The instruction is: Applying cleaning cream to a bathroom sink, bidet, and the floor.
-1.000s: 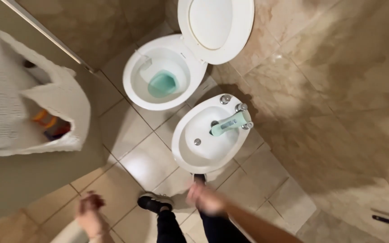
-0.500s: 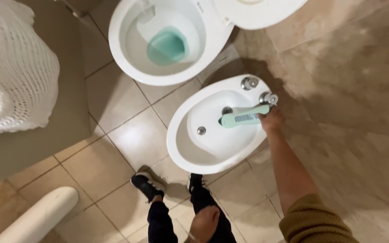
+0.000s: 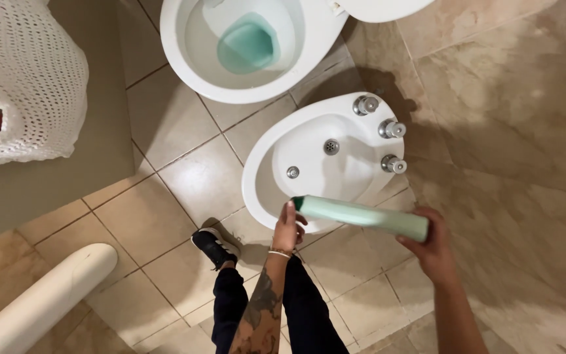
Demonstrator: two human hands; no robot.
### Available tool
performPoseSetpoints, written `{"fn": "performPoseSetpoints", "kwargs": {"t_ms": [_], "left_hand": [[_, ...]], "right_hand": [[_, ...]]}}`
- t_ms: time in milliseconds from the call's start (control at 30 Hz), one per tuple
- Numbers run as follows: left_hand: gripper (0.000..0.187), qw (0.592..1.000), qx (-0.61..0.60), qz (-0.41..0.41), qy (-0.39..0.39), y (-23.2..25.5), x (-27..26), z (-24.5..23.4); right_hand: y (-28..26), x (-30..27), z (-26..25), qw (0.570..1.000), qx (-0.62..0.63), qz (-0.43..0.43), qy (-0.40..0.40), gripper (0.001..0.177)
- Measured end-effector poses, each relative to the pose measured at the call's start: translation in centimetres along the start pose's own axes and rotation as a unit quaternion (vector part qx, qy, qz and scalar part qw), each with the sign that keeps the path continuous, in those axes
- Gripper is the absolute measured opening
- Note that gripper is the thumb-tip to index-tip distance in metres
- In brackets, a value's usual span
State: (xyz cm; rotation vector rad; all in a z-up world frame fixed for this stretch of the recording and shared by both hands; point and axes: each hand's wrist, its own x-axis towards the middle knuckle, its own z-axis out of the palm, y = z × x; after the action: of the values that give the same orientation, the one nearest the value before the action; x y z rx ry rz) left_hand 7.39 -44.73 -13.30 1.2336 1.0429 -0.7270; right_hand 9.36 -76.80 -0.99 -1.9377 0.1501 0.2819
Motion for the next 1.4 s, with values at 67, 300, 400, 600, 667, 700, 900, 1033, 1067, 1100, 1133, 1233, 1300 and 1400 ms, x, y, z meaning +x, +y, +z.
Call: {"fn": "performPoseSetpoints", "kwargs": {"t_ms": [67, 300, 400, 600, 667, 700, 900, 1033, 1067, 1100, 1133, 1233, 1300, 1400], "left_hand": [[0.066, 0.995, -0.038, 0.035, -0.084, -1.1, 0.8, 1.2], [0.041, 0.980, 0.011, 0.194, -0.036, 1.1, -3.8, 3.1], [0.045, 0.977, -0.019, 0.213, -0.023, -0.2, -3.8, 2.7], [0.041, 0.940, -0.270, 0.153, -0.142, -0.1, -6.0, 1.6], [0.047, 0.879, -0.428, 0.079, -0.194, 2.1, -8.7, 1.0], [0.047, 0.880, -0.427, 0.079, -0.193, 2.0, -9.3, 0.7], [0.045, 0.788, -0.468, 0.174, -0.361, 2.1, -9.4, -0.8], [0.036, 0.875, -0.210, 0.229, -0.371, 6.0, -9.4, -4.6], [0.056, 0.900, -0.064, 0.270, -0.335, 8.0, -9.8, -5.5], [0.056, 0.900, -0.060, 0.270, -0.336, 11.5, -11.9, -4.6], [0.080, 0.851, 0.110, 0.438, -0.268, 14.6, -14.2, -3.4], [0.112, 0.699, 0.282, 0.624, -0.205, 20.5, -19.3, 2.2], [0.116, 0.643, 0.292, 0.671, -0.224, 22.0, -19.8, 6.1], [0.095, 0.692, 0.279, 0.599, -0.291, 21.2, -18.0, 10.2]], "right_hand": [[-0.4, -1.7, -1.9, 0.999, 0.047, 0.023, 0.009, 0.063], [-0.9, -3.6, -2.9, 0.980, 0.191, 0.052, 0.026, 0.061], [-1.4, -2.8, -1.1, 0.937, 0.271, 0.182, 0.124, 0.041], [0.0, -3.5, 1.1, 0.837, 0.384, 0.325, 0.215, 0.053], [0.4, -4.4, 2.0, 0.830, 0.470, 0.255, 0.158, 0.065], [0.8, -4.7, 2.5, 0.829, 0.471, 0.256, 0.159, 0.065], [5.3, -5.0, 4.9, 0.727, 0.575, 0.286, 0.244, 0.039], [-3.9, -3.7, 3.1, 0.847, 0.398, 0.077, 0.345, 0.048], [-8.1, -3.4, 2.1, 0.882, 0.305, -0.089, 0.348, 0.062], [-12.1, -3.1, 2.2, 0.880, 0.307, -0.089, 0.352, 0.062], [-16.1, -3.2, 2.2, 0.908, 0.201, -0.153, 0.335, 0.071], [-20.1, -2.1, 3.3, 0.932, 0.043, -0.257, 0.254, 0.083], [-20.7, 0.1, 4.1, 0.931, -0.003, -0.306, 0.200, 0.086], [-20.1, 2.5, 3.5, 0.935, 0.042, -0.285, 0.207, 0.092]]}}
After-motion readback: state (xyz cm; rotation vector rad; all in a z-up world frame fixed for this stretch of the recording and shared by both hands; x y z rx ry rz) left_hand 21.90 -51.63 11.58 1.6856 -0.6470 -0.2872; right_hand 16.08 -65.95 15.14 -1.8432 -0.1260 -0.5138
